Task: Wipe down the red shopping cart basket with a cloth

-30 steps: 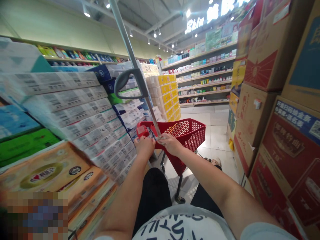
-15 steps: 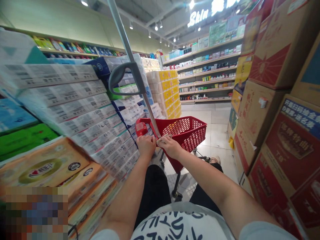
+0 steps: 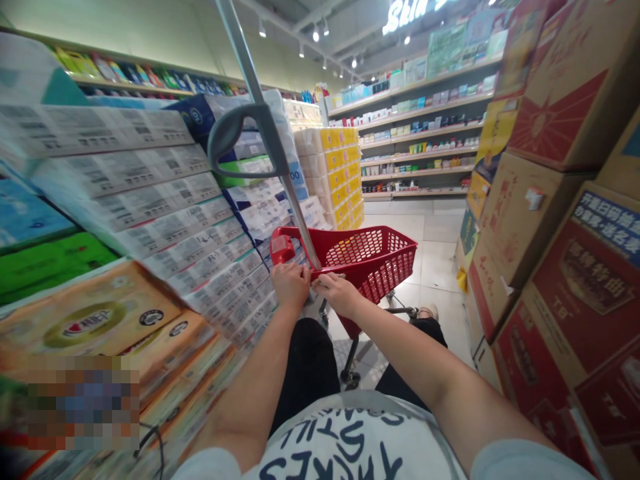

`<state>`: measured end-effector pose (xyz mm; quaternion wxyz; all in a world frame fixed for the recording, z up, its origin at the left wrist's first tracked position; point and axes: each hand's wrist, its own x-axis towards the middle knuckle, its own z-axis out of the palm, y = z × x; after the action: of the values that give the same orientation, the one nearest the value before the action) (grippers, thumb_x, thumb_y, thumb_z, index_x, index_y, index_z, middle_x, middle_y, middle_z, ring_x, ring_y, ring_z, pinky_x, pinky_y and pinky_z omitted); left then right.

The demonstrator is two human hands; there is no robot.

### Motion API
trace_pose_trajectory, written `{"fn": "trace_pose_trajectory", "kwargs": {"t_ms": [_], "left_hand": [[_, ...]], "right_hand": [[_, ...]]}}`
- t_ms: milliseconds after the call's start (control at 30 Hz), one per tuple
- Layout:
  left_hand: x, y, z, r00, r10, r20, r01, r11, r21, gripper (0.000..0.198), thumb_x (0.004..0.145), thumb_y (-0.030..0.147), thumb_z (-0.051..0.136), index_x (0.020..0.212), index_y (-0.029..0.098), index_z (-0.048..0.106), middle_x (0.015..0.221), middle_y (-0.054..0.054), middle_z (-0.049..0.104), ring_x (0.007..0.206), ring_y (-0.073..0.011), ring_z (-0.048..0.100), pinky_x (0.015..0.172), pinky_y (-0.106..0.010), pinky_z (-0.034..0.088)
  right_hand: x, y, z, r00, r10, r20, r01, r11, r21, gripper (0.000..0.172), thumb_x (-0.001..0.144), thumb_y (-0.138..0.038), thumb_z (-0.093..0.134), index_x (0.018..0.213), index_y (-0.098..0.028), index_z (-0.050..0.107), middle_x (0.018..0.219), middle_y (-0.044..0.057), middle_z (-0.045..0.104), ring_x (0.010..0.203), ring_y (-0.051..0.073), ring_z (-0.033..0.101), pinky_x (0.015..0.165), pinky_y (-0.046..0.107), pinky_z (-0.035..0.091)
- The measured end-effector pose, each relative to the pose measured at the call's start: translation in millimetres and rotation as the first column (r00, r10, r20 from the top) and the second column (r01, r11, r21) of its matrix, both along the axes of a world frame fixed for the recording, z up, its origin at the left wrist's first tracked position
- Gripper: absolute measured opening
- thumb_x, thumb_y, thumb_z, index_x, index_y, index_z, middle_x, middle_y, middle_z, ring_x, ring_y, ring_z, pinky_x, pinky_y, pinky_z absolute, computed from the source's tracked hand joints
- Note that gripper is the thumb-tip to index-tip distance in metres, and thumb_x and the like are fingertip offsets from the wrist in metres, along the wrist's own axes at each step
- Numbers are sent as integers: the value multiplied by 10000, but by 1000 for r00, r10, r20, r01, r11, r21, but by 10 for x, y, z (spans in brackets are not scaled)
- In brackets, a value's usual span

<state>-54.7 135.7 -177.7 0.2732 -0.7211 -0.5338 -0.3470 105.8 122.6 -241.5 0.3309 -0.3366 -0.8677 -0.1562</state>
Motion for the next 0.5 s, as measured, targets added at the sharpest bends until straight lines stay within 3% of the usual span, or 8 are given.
{"fn": "trace_pose_trajectory", "kwargs": {"t_ms": [200,367,500], "left_hand": [[-7,-7,-6,1000,-1,-7,1,1000,-6,355,919,308,431,684,203,677,721,-77,654,805,-237,528,899,-424,322],[-1,-15,-18,1000,13,2,-13,1000,-12,386,935,312,398,699,195,680,758,-79,663,819,-240,525,907,-426,320],[-1,-39,-16,1000,5,-9,-5,1000,-21,376,935,316,405,714,196,684,763,-74,667,825,-239,527,911,-423,319]], "right_hand": [[-76,-72,-239,973,-140,186,169,973,-156,232,916,-156,466,1061,-183,644,1021,79,562,919,186,495,778,284,491],[-201,-24,-145,992,-92,92,97,994,-52,273,942,-169,407,1077,-169,644,1042,99,561,943,194,480,845,310,478],[-119,-74,-295,987,-108,120,123,985,-124,256,932,-154,431,1040,-180,662,994,97,574,892,189,492,758,288,495]]}}
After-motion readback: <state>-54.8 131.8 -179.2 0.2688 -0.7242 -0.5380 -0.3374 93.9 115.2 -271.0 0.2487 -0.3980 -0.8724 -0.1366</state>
